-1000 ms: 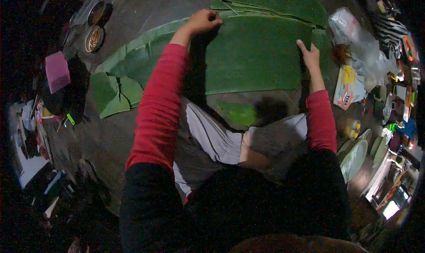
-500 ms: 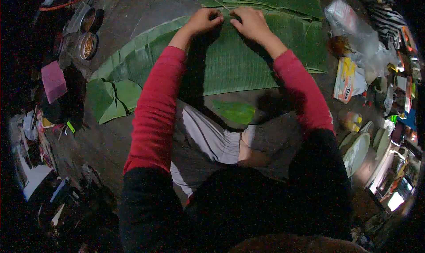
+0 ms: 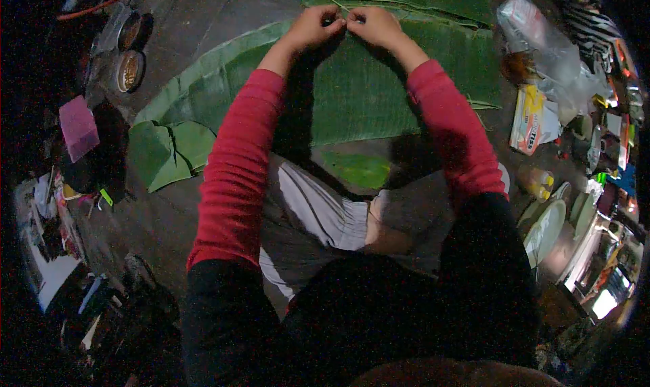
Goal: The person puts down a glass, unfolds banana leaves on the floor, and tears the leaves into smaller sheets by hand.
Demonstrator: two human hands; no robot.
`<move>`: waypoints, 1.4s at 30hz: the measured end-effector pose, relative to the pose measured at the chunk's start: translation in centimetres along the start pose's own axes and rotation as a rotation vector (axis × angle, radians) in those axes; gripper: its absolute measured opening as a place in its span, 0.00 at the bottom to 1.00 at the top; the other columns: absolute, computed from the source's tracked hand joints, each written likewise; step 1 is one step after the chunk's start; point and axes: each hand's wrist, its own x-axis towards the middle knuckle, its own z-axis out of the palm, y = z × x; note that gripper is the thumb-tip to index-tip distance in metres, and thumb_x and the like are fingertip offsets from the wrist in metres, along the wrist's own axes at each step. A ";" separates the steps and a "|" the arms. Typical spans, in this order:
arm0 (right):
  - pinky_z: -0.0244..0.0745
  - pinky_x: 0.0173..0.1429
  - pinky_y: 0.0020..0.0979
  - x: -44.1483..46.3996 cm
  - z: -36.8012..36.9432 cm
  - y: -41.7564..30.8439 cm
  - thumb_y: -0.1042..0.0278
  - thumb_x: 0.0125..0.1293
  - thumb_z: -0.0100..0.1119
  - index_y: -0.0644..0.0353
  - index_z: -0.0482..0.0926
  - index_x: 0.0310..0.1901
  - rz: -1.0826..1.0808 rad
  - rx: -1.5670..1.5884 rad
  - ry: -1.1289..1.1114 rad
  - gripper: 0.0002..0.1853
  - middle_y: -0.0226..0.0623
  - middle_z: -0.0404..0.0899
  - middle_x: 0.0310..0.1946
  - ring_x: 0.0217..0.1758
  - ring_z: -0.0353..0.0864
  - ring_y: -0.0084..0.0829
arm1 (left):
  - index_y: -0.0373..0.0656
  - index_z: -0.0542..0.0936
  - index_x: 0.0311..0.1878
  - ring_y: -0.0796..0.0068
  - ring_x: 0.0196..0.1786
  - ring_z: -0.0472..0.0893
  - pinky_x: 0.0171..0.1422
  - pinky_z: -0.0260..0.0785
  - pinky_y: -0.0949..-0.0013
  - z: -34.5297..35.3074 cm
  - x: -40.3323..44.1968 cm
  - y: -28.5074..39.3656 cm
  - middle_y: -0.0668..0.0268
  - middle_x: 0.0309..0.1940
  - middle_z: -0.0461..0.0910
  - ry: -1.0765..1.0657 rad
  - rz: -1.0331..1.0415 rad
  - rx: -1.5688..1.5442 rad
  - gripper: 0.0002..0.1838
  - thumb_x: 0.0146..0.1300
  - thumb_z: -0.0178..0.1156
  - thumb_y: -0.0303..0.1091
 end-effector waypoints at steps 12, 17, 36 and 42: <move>0.72 0.39 0.42 -3.9 -5.9 5.1 0.42 0.60 0.49 0.48 0.78 0.40 -0.167 -0.217 0.143 0.19 0.39 0.80 0.32 0.37 0.79 0.44 | 0.38 0.78 0.45 0.60 0.41 0.79 0.48 0.69 0.62 -2.4 -1.1 0.6 0.54 0.38 0.80 0.064 -0.090 0.203 0.23 0.61 0.54 0.50; 0.72 0.39 0.34 -6.7 -8.9 9.3 0.47 0.60 0.53 0.51 0.79 0.39 -0.082 -0.095 0.355 0.17 0.38 0.80 0.32 0.35 0.79 0.38 | 0.36 0.79 0.42 0.71 0.35 0.78 0.43 0.69 0.69 -6.5 -1.7 -0.4 0.59 0.33 0.81 0.249 -0.129 0.097 0.22 0.61 0.55 0.50; 0.66 0.43 0.19 -7.8 -25.3 18.2 0.57 0.62 0.56 0.59 0.80 0.39 0.179 -0.259 0.693 0.14 0.27 0.79 0.32 0.34 0.72 0.15 | 0.33 0.78 0.34 0.81 0.29 0.70 0.36 0.64 0.73 -18.8 -6.8 -7.4 0.68 0.26 0.77 1.094 -0.296 -0.040 0.22 0.63 0.53 0.48; 0.68 0.52 0.26 -14.2 -29.1 18.0 0.51 0.62 0.53 0.59 0.77 0.47 0.242 -0.197 0.616 0.20 0.39 0.78 0.46 0.46 0.78 0.31 | 0.33 0.78 0.43 0.76 0.33 0.73 0.40 0.66 0.70 -21.7 -10.4 -10.9 0.62 0.32 0.79 1.101 -0.513 0.196 0.24 0.62 0.52 0.49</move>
